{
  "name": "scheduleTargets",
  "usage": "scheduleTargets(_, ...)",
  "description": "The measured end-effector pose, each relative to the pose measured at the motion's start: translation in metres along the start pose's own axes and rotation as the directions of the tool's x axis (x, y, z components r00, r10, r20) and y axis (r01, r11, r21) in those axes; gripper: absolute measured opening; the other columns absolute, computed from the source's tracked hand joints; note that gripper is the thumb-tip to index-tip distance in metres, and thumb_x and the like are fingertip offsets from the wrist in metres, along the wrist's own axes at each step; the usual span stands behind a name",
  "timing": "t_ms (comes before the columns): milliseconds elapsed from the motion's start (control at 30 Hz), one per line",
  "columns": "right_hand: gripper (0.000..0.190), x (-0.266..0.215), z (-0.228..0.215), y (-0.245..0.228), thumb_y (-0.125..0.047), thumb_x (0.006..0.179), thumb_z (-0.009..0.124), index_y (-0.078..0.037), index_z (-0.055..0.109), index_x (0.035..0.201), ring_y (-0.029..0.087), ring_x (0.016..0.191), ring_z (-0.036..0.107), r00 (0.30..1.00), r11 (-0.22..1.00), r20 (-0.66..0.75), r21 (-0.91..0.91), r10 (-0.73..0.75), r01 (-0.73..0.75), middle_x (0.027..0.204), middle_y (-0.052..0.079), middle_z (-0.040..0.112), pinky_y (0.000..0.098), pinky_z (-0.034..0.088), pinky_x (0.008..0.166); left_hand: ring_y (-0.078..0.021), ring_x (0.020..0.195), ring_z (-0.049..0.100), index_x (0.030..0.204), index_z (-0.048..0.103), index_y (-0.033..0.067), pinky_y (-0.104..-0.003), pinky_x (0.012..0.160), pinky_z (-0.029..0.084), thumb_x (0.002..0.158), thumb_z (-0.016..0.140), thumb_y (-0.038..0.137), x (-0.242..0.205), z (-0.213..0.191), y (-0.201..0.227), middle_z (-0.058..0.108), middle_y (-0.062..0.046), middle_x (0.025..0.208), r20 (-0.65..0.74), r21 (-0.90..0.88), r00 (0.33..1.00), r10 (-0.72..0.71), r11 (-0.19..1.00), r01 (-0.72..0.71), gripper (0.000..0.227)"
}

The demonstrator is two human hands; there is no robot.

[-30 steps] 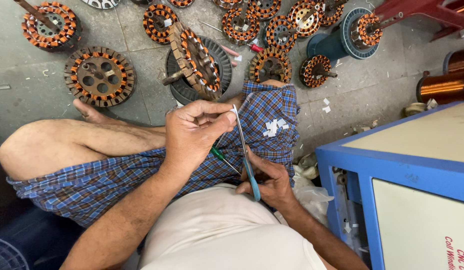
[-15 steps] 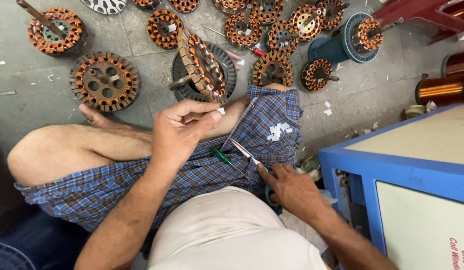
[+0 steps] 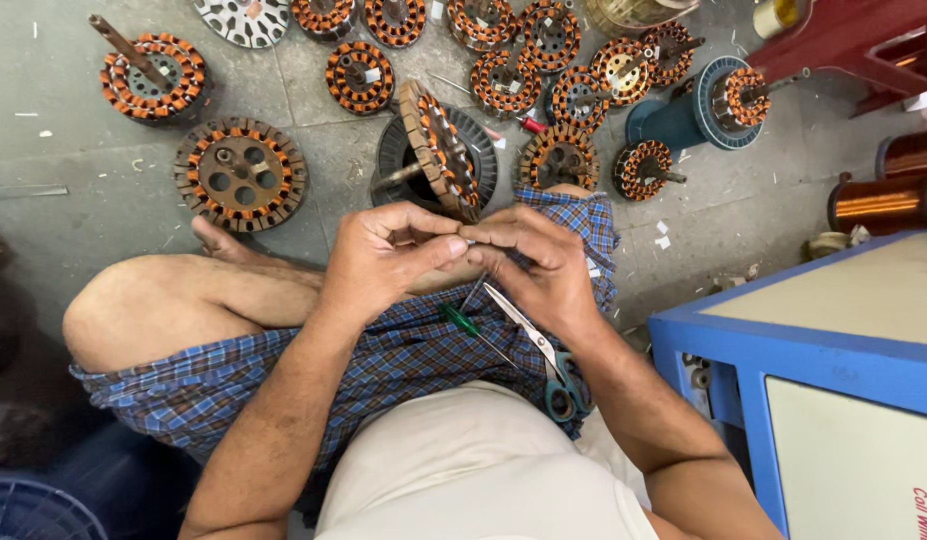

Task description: The person sits on the floor and assembles a circular electrical component by inserting white insulating pieces into slots. They use scissors to cut the pieces and a screwdriver to press them into place, repeating the process for multiple slots.

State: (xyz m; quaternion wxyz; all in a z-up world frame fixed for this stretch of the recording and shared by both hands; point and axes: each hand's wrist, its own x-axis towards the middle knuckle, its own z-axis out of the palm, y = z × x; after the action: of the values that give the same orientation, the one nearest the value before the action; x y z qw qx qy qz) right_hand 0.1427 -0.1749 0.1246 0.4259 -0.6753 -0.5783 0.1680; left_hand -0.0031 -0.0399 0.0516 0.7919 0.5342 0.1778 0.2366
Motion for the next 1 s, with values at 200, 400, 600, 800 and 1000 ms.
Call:
scheduleTargets(200, 0.02, 0.018, 0.006, 0.014, 0.002, 0.089, 0.081, -0.004, 0.077, 0.109, 0.017, 0.094, 0.072, 0.995, 0.998, -0.08, -0.02, 0.052, -0.054, 0.104, 0.008, 0.074, 0.0279, 0.058, 0.082, -0.009, 0.081, 0.067, 0.105, 0.077, 0.0006, -0.021, 0.072, 0.056, 0.092, 0.082, 0.003, 0.007, -0.01, -0.011, 0.075, -0.005, 0.098, -0.146, 0.144, 0.96, 0.238, 0.965, -0.218, 0.014)
scheduleTargets(400, 0.024, 0.038, 0.013, 0.022, 0.004, 0.089, 0.08, -0.002, 0.076, 0.112, 0.017, 0.099, 0.072, 0.988, 0.99, -0.147, -0.14, -0.042, 0.021, 0.107, 0.008, 0.072, 0.0293, 0.059, 0.087, -0.0172, 0.11, 0.063, 0.14, 0.058, 0.0085, -0.026, 0.092, 0.058, 0.096, 0.079, 0.004, 0.017, -0.021, -0.006, 0.053, -0.009, 0.135, -0.221, 0.388, 0.848, 0.482, 0.841, -0.377, 0.049)
scheduleTargets(600, 0.018, 0.039, 0.022, 0.029, 0.004, 0.091, 0.079, -0.002, 0.076, 0.108, 0.015, 0.097, 0.072, 0.98, 0.994, -0.198, -0.102, 0.015, -0.035, 0.107, 0.008, 0.071, 0.0264, 0.061, 0.086, -0.0302, 0.152, 0.046, 0.162, 0.04, 0.0128, -0.041, 0.119, 0.049, 0.096, 0.076, 0.004, 0.026, -0.024, -0.006, 0.037, -0.015, 0.167, -0.062, 0.414, 0.882, 0.467, 0.816, -0.403, 0.076)
scheduleTargets(800, 0.017, 0.039, 0.026, 0.028, 0.004, 0.09, 0.08, -0.001, 0.075, 0.105, 0.016, 0.094, 0.073, 0.97, 0.978, -0.228, -0.206, -0.078, 0.03, 0.104, 0.009, 0.072, 0.0272, 0.06, 0.083, -0.0305, 0.151, 0.05, 0.162, 0.04, 0.0125, -0.043, 0.125, 0.05, 0.098, 0.076, 0.005, 0.031, -0.025, -0.015, 0.039, -0.015, 0.165, -0.06, 0.337, 0.895, 0.443, 0.853, -0.4, 0.073)
scheduleTargets(1000, 0.016, 0.043, 0.024, 0.024, 0.004, 0.088, 0.079, -0.002, 0.075, 0.103, 0.018, 0.092, 0.074, 0.971, 0.962, -0.21, -0.267, -0.112, 0.054, 0.102, 0.009, 0.073, 0.0291, 0.061, 0.081, -0.0294, 0.143, 0.057, 0.16, 0.041, 0.0106, -0.042, 0.121, 0.052, 0.097, 0.077, 0.005, 0.031, -0.024, -0.015, 0.045, -0.016, 0.16, -0.082, 0.338, 0.897, 0.435, 0.858, -0.386, 0.072)
